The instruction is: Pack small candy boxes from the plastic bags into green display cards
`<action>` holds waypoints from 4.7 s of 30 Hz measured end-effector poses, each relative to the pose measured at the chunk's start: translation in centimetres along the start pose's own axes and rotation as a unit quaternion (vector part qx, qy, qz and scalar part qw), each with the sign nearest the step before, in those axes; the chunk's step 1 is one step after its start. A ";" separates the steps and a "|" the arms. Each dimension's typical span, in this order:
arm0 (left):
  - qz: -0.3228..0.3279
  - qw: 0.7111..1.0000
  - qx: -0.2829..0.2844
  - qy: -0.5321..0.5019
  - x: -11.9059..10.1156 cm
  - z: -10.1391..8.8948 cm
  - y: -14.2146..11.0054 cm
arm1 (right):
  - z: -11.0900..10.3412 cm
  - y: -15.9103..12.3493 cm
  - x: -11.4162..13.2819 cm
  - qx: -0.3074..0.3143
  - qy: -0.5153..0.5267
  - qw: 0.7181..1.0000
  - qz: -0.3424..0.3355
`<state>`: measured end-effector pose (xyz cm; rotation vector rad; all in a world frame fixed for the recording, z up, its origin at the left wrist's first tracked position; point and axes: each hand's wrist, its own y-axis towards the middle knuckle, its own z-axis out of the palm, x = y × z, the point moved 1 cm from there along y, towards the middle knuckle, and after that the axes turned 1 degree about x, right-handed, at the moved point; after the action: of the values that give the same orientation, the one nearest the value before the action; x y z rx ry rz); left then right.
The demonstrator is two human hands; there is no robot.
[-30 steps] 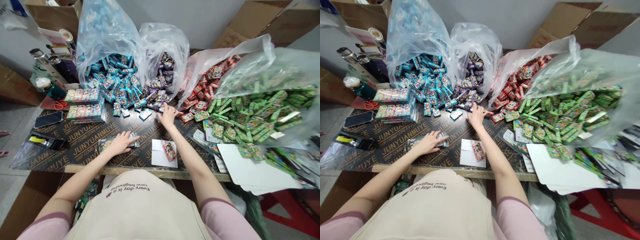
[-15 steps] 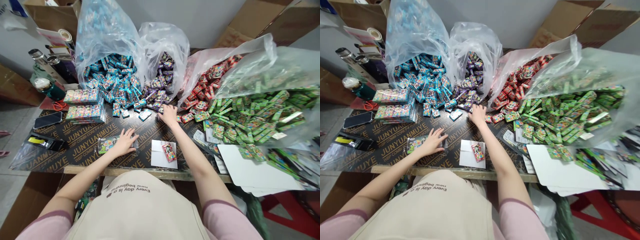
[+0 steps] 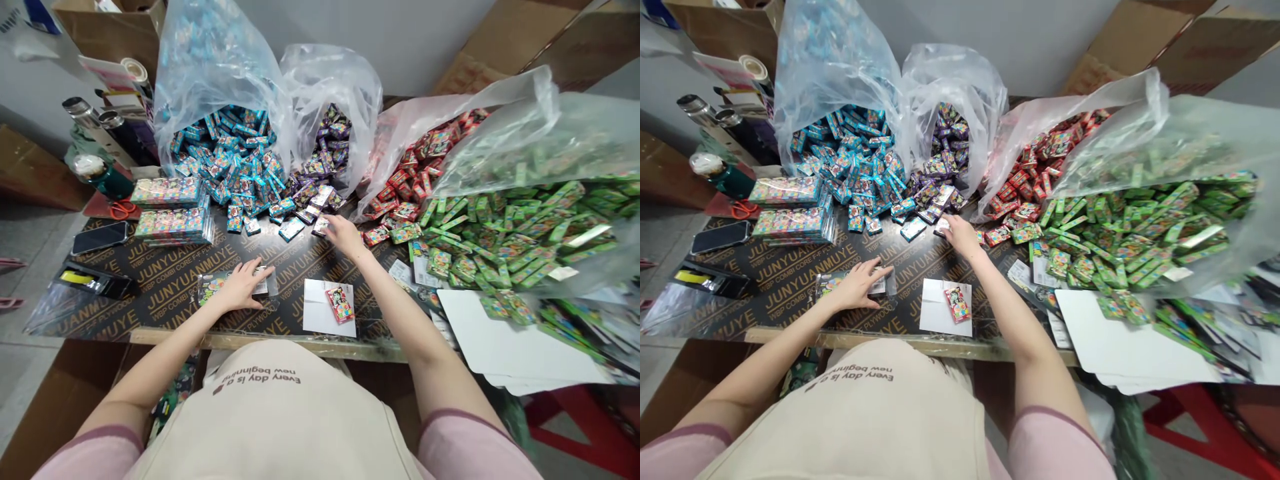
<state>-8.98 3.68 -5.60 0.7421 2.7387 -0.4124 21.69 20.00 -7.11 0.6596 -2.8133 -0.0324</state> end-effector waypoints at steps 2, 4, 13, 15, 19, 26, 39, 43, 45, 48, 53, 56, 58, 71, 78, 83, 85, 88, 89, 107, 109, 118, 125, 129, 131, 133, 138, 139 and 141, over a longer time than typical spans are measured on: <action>0.009 1.000 0.005 0.019 -0.2 0.0 0.2 | 0.3 0.5 -0.3 0.010 -0.003 1.000 0.006; 0.006 0.999 0.006 0.041 -0.3 0.1 0.4 | 0.6 0.8 -0.3 0.027 -0.017 0.999 0.006; -0.025 0.997 0.014 0.068 0.4 -0.4 0.1 | 0.4 -0.2 2.0 0.046 0.187 0.979 0.063; -0.031 0.997 0.017 0.070 0.3 -0.5 0.4 | 0.8 -0.2 1.8 0.084 0.227 0.967 0.086; -0.048 0.998 -0.002 0.045 0.7 -0.7 0.4 | 1.7 -1.5 1.4 0.032 0.180 0.982 0.050; -0.063 0.987 -0.134 -0.064 1.6 -0.6 0.2 | 2.1 -5.6 4.1 -0.006 0.200 0.975 -0.096; 0.068 0.975 -0.136 -0.161 -1.8 0.3 2.5 | 0.3 -7.6 12.4 0.105 0.224 0.935 -0.254; 0.078 0.978 -0.124 -0.148 -2.1 0.0 2.5 | 0.7 -7.0 11.5 0.075 0.274 0.925 -0.252; 0.051 0.988 -0.098 -0.105 -2.2 -0.3 2.4 | 0.5 -6.1 8.8 0.019 0.222 0.961 -0.165; 0.037 0.999 -0.029 0.002 -2.4 -0.6 2.3 | 0.0 -5.0 2.3 -0.059 0.063 0.994 0.072; 0.047 0.994 0.029 0.098 -2.8 -0.5 2.7 | 0.8 -4.8 -3.2 0.028 0.035 0.994 0.096; 0.049 0.992 0.032 0.114 -2.8 -0.4 2.9 | 1.7 -5.0 -1.4 0.071 0.090 0.993 -0.039; 0.046 0.993 0.030 0.106 -2.7 -0.3 2.8 | 2.0 -5.0 -0.2 0.091 0.101 0.987 -0.080; -0.063 0.997 -0.029 0.015 -0.1 0.9 0.8 | 1.7 -6.1 3.9 0.027 0.079 0.996 -0.004; -0.053 0.998 -0.038 -0.009 0.3 0.5 0.6 | 1.6 -4.9 1.8 0.098 0.210 0.967 -0.105; -0.043 0.994 -0.085 -0.056 -0.3 0.4 1.2 | 0.7 -5.4 5.9 0.000 0.254 0.956 -0.149; -0.032 0.991 -0.103 -0.075 -0.4 0.3 1.5 | 0.2 -5.9 8.1 0.018 0.227 0.958 -0.174; -0.008 0.988 -0.119 -0.099 -0.6 0.0 1.9 | -0.2 -6.5 10.3 0.066 0.222 0.951 -0.205; 0.002 0.987 -0.119 -0.107 -0.6 -0.1 2.0 | -0.1 -6.7 10.7 0.078 0.237 0.945 -0.213; 0.074 0.988 0.031 0.129 -2.3 -0.2 3.4 | -5.1 -16.2 -15.0 -0.140 -0.068 0.846 0.509; 0.077 0.987 0.040 0.133 -2.3 -0.2 3.6 | -5.0 -17.1 -14.9 -0.126 -0.047 0.865 0.483; 0.024 0.992 -0.116 -0.049 -5.2 -1.6 4.2 | -5.6 -11.1 1.9 -0.067 0.319 0.945 -0.036; -0.031 0.953 -0.160 -0.257 -7.8 -2.6 4.0 | -5.0 -8.1 10.6 0.056 0.387 0.913 -0.118; -0.141 0.813 -0.111 -0.553 -6.6 -1.9 3.3 | -4.1 -7.8 11.0 0.003 0.389 0.911 -0.136; -0.171 0.738 -0.100 -0.645 -6.2 -1.7 3.1 | -3.7 -8.1 11.3 -0.010 0.355 0.919 -0.171; -0.184 0.702 -0.097 -0.681 -6.2 -1.6 3.0 | -3.4 -8.6 11.9 -0.008 0.318 0.928 -0.195; -0.168 0.719 -0.088 -0.668 -6.5 -1.3 3.2 | -2.9 -9.0 13.4 -0.028 0.295 0.934 -0.199; -0.159 0.738 -0.085 -0.650 -6.3 -1.3 3.1 | -2.9 -9.0 13.4 -0.041 0.297 0.935 -0.192; -0.134 0.801 -0.102 -0.575 -5.2 -1.5 2.8 | -2.6 -9.0 12.9 -0.072 0.287 0.941 -0.167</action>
<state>-3.51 4.20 -3.01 -0.0394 1.6463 -0.4154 15.03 6.34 -2.24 0.9276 -2.1008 -0.0903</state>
